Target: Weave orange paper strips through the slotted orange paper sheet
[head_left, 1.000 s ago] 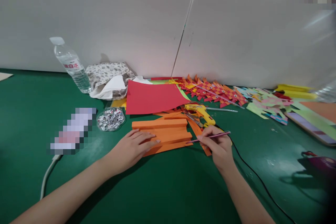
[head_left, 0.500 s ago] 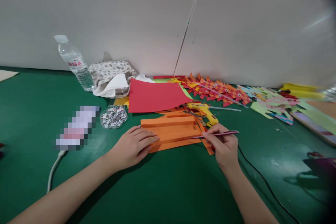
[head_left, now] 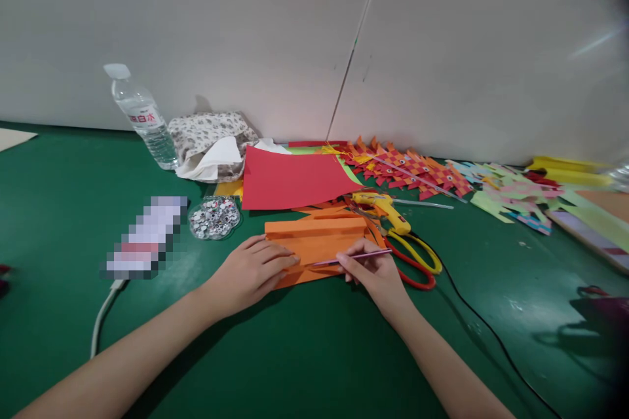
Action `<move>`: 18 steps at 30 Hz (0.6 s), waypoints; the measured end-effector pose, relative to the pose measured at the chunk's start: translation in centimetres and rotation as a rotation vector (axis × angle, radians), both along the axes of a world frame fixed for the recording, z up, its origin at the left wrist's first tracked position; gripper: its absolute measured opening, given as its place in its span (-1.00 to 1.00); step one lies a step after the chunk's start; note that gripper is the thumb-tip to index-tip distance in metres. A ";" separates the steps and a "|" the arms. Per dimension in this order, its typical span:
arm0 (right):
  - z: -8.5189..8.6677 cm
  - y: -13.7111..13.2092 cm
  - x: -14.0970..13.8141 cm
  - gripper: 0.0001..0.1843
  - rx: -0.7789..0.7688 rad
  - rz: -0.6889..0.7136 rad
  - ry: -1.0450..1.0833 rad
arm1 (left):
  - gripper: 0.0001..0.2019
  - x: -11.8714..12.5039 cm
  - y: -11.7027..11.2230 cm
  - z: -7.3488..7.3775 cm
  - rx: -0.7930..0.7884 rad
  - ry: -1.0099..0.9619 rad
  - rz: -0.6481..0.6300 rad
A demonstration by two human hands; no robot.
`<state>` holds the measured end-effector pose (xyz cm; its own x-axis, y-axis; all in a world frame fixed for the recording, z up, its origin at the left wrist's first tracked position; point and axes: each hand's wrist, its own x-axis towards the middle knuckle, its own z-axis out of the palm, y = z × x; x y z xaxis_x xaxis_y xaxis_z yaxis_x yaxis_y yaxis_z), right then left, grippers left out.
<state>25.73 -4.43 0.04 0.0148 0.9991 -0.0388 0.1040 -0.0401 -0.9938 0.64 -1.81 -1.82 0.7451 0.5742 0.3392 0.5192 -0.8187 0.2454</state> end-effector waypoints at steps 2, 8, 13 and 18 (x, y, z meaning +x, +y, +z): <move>0.1 0.0 0.0 -0.65 -0.016 -0.001 -0.012 | -0.72 0.0 0.0 0.0 0.003 0.000 0.003; 0.0 -0.1 -0.4 -0.68 -0.022 0.046 -0.068 | -0.71 0.1 0.0 0.0 0.008 -0.004 -0.010; -0.1 0.0 0.5 -0.70 0.032 0.023 -0.081 | -0.71 0.1 0.0 0.1 0.001 -0.006 -0.009; -0.1 0.7 2.6 -0.74 0.122 -0.069 -0.083 | -0.72 0.0 0.0 0.0 -0.016 -0.018 -0.017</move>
